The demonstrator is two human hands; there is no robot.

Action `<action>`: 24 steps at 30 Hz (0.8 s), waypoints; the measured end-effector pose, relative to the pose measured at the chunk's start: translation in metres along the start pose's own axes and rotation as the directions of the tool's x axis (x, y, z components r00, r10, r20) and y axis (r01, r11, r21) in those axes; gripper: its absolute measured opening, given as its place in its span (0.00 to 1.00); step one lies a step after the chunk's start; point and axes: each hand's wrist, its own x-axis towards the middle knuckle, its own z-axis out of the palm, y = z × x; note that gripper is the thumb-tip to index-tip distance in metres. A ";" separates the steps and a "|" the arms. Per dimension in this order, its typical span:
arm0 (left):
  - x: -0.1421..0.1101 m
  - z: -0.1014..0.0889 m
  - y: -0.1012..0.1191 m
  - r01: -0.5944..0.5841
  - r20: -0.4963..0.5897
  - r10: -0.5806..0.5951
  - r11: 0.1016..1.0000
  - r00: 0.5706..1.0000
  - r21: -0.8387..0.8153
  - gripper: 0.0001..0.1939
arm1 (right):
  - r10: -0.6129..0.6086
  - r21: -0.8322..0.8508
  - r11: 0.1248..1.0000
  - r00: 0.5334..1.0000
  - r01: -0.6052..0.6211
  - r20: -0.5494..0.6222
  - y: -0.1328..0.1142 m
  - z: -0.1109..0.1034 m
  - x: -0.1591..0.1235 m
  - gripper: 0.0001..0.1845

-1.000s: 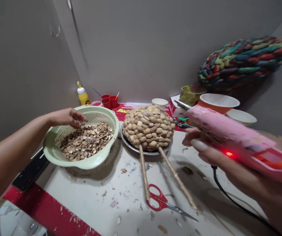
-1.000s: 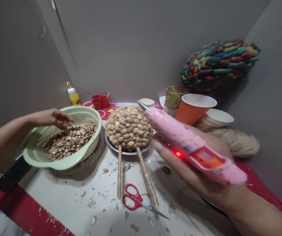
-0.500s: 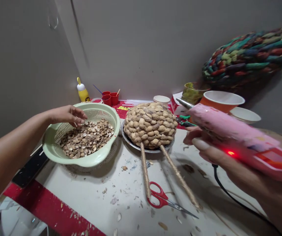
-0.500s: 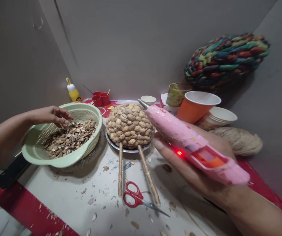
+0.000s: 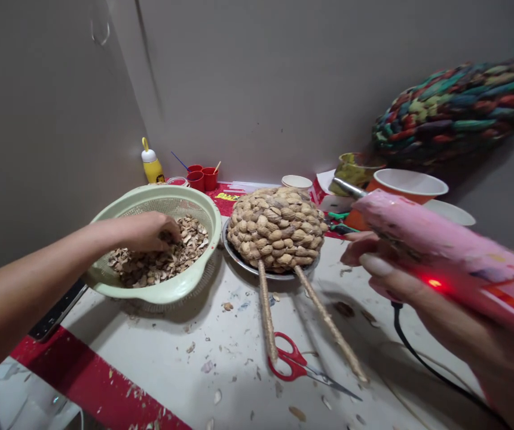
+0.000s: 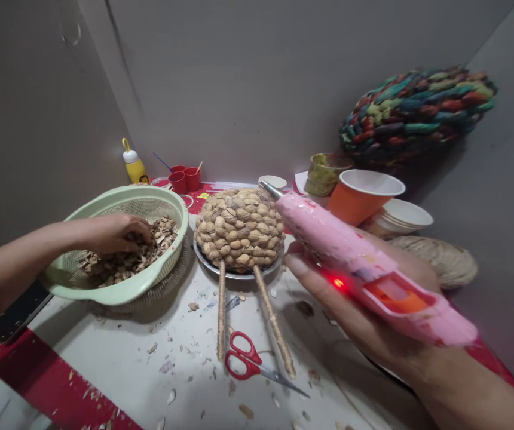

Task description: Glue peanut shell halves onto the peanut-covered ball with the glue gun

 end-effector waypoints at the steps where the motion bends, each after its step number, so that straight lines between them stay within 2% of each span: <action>1: -0.003 -0.004 -0.010 0.047 -0.011 -0.047 0.999 0.999 0.007 0.14 | 0.004 0.023 1.000 1.000 -0.004 0.005 0.000 -0.001 0.000 0.26; 3: -0.011 -0.015 -0.032 0.206 -0.083 -0.204 0.979 0.975 0.010 0.11 | 0.002 0.035 0.999 1.000 -0.003 0.014 0.000 -0.001 0.000 0.27; 6: -0.020 -0.027 -0.058 0.317 -0.160 -0.325 0.946 0.932 -0.070 0.13 | -0.020 0.051 0.999 1.000 0.019 0.019 0.000 -0.001 0.001 0.26; 9: -0.026 -0.030 -0.068 0.276 -0.217 -0.353 0.907 0.910 -0.318 0.12 | -0.019 0.041 0.999 1.000 0.018 0.011 0.000 0.001 0.000 0.25; 12: -0.025 -0.026 -0.064 0.196 -0.278 -0.364 0.851 0.889 -0.488 0.06 | 0.008 -0.002 1.000 1.000 -0.008 -0.001 0.003 0.001 -0.001 0.24; 15: -0.021 -0.022 -0.053 0.175 -0.338 -0.383 0.842 0.860 -0.510 0.03 | 0.020 -0.023 1.000 1.000 -0.020 0.023 0.006 0.000 -0.002 0.23; 19: -0.016 -0.020 -0.046 0.135 -0.431 -0.371 0.864 0.822 -0.486 0.08 | 0.034 -0.020 0.999 0.997 -0.033 0.075 0.006 0.000 -0.002 0.25; 24: -0.020 -0.020 -0.047 0.125 -0.487 -0.337 0.900 0.806 -0.417 0.13 | 0.053 -0.008 0.999 0.998 -0.053 0.023 0.004 0.003 -0.002 0.22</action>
